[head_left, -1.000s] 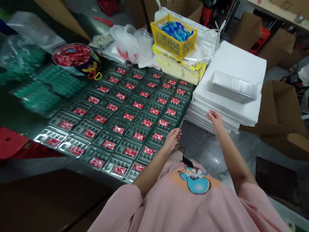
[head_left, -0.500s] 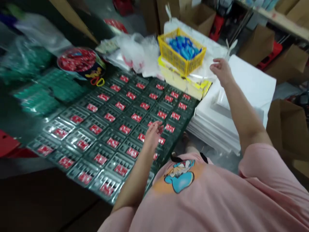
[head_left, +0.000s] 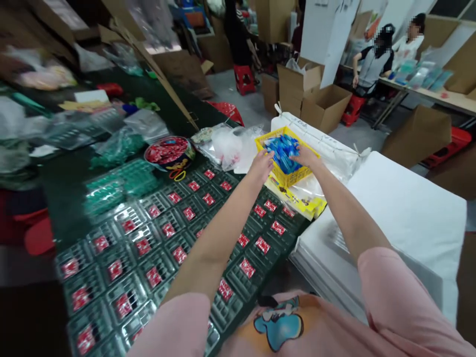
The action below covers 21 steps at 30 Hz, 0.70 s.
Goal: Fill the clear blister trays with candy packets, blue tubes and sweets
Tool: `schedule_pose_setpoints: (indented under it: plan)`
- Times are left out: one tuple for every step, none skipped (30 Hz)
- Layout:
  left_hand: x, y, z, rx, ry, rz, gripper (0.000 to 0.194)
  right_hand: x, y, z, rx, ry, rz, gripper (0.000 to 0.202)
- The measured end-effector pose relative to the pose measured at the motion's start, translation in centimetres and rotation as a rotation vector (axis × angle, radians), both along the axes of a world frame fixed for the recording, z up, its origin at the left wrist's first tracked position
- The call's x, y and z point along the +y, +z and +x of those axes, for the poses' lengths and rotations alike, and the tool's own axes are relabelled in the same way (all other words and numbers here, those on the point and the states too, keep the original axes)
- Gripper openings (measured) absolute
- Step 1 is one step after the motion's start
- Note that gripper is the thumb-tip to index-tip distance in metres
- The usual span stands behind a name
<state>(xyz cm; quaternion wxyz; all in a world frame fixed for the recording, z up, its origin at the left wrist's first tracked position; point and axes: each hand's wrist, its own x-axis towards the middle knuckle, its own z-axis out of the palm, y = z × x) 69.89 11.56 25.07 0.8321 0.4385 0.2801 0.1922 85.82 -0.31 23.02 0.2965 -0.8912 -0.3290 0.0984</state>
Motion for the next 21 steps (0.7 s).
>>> schedule_pose_setpoints:
  plan:
    - [0.4, 0.1, 1.8, 0.026, 0.007, 0.003, 0.032, 0.8, 0.1, -0.2, -0.002, -0.009, -0.085, 0.062]
    - [0.7, 0.1, 3.3, 0.043, 0.018, 0.009, 0.027, 1.6, 0.1, -0.5, -0.005, -0.023, -0.168, 0.070]
    - [1.0, 0.0, 4.6, 0.052, 0.035, 0.016, 0.023, 2.2, 0.2, -0.9, -0.012, -0.037, -0.236, 0.078]
    - [1.2, -0.2, 5.6, 0.053, 0.060, 0.028, 0.021, 2.8, 0.2, -1.3, -0.023, -0.050, -0.280, 0.086]
    - [1.5, -0.4, 6.4, 0.054, 0.090, 0.037, 0.019, 3.4, 0.2, -1.6, -0.033, -0.060, -0.311, 0.093]
    - [1.7, -0.6, 7.0, 0.063, 0.113, 0.039, 0.019, 3.9, 0.2, -1.9, -0.042, -0.070, -0.334, 0.099]
    - [1.9, -0.9, 7.4, 0.080, 0.125, 0.033, 0.020, 4.3, 0.1, -2.1, -0.048, -0.081, -0.349, 0.102]
    - [2.1, -1.1, 7.8, 0.104, 0.129, 0.021, 0.020, 4.6, 0.0, -2.2, -0.050, -0.096, -0.360, 0.103]
    - [2.3, -1.2, 8.0, 0.132, 0.129, 0.008, 0.020, 4.9, -0.2, -2.3, -0.050, -0.113, -0.364, 0.101]
    - [2.5, -1.3, 8.1, 0.159, 0.134, 0.001, 0.020, 5.1, -0.4, -2.3, -0.050, -0.125, -0.363, 0.099]
    - [2.6, -1.3, 8.1, 0.184, 0.144, 0.002, 0.020, 5.3, -0.6, -2.2, -0.050, -0.130, -0.364, 0.096]
    - [2.7, -1.3, 8.1, 0.205, 0.158, 0.011, 0.022, 5.4, -0.8, -2.2, -0.048, -0.130, -0.368, 0.094]
    - [2.8, -1.3, 8.0, 0.222, 0.174, 0.024, 0.025, 5.5, -1.0, -2.1, -0.048, -0.127, -0.375, 0.093]
    - [2.9, -1.3, 7.9, 0.235, 0.185, 0.038, 0.028, 5.7, -1.1, -2.1, -0.051, -0.123, -0.385, 0.091]
    - [2.9, -1.3, 7.8, 0.243, 0.188, 0.050, 0.030, 5.8, -1.2, -2.0, -0.055, -0.121, -0.398, 0.090]
    - [3.0, -1.4, 7.7, 0.244, 0.188, 0.058, 0.032, 5.9, -1.2, -2.0, -0.058, -0.120, -0.410, 0.090]
    - [3.0, -1.5, 7.6, 0.238, 0.186, 0.063, 0.033, 6.0, -1.2, -1.9, -0.056, -0.120, -0.422, 0.090]
    - [2.9, -1.6, 7.5, 0.228, 0.184, 0.064, 0.033, 6.1, -1.1, -1.7, -0.043, -0.119, -0.433, 0.091]
    - [2.9, -1.7, 7.4, 0.219, 0.183, 0.063, 0.034, 6.1, -1.1, -1.5, -0.018, -0.115, -0.445, 0.094]
    - [2.8, -1.9, 7.3, 0.213, 0.185, 0.061, 0.034, 6.1, -1.0, -1.2, 0.018, -0.109, -0.454, 0.098]
    - [2.7, -2.0, 7.3, 0.214, 0.189, 0.059, 0.035, 6.1, -1.0, -0.9, 0.054, -0.100, -0.456, 0.102]
